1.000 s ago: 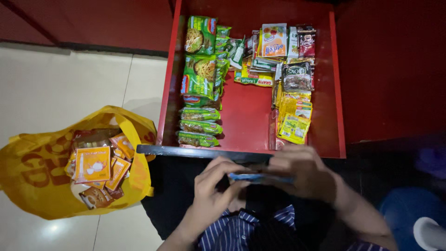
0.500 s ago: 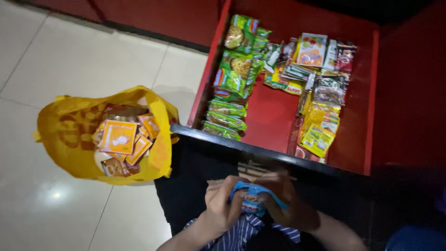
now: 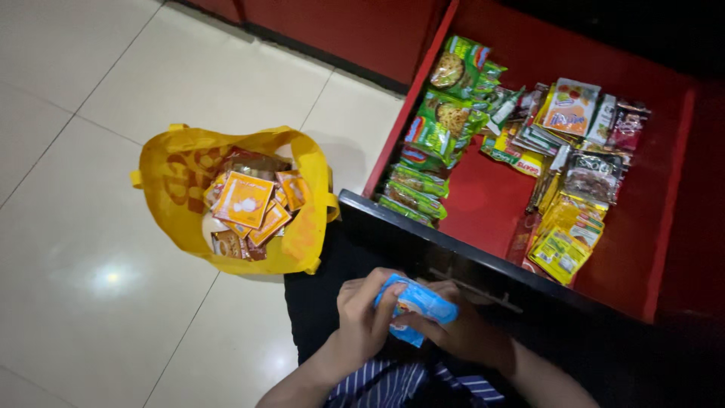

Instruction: The person sits on the floor and repeatedly picks snack packets from an open red drawer, then places them into a yellow shopping bag. The person handles various snack types, including instant noodles and small sachets, one at a time.

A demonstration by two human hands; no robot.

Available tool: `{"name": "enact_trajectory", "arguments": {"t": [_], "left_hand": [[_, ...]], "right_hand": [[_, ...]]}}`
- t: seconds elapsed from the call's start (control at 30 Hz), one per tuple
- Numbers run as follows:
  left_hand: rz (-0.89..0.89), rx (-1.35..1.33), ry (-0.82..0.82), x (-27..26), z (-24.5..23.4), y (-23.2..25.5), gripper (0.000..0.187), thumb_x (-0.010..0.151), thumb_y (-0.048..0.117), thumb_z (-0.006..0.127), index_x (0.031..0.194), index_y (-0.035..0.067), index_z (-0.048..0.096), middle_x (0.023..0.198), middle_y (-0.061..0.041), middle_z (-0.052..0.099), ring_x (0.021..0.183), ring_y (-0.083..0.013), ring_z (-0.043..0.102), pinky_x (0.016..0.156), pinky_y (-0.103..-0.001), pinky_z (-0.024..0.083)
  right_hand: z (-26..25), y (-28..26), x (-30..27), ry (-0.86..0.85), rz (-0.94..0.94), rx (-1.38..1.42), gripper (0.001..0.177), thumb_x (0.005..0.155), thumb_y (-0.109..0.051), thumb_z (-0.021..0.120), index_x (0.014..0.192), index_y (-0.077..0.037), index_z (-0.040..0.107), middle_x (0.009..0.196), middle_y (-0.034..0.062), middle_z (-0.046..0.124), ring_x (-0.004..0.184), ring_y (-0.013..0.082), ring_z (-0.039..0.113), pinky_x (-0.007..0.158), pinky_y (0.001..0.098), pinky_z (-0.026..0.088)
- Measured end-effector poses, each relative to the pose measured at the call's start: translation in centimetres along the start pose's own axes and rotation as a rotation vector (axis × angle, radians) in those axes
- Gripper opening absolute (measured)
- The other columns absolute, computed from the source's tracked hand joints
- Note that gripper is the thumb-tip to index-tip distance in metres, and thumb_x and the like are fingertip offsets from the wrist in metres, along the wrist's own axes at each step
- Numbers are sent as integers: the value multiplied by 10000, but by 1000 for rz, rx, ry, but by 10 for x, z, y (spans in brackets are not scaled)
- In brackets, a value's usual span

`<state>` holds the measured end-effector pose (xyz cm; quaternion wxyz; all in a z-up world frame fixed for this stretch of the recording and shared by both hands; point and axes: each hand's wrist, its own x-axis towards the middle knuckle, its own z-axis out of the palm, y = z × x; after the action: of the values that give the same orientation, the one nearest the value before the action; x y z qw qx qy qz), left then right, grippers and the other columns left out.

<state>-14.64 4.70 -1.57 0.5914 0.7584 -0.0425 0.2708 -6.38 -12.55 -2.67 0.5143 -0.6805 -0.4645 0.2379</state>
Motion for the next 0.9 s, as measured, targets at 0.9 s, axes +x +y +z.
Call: {"name": "enact_trajectory", "arguments": {"t": [0.9], "left_hand": [[-462, 135, 352, -7, -84, -56, 158, 1019, 169, 589, 1059, 19, 620, 786, -148, 684, 673, -261, 716, 607, -353, 533]], "right_hand": [[104, 60, 80, 11, 530, 534, 273, 1035, -231, 601, 999, 33, 662, 624, 84, 671, 452, 139, 597, 425, 257, 461]]}}
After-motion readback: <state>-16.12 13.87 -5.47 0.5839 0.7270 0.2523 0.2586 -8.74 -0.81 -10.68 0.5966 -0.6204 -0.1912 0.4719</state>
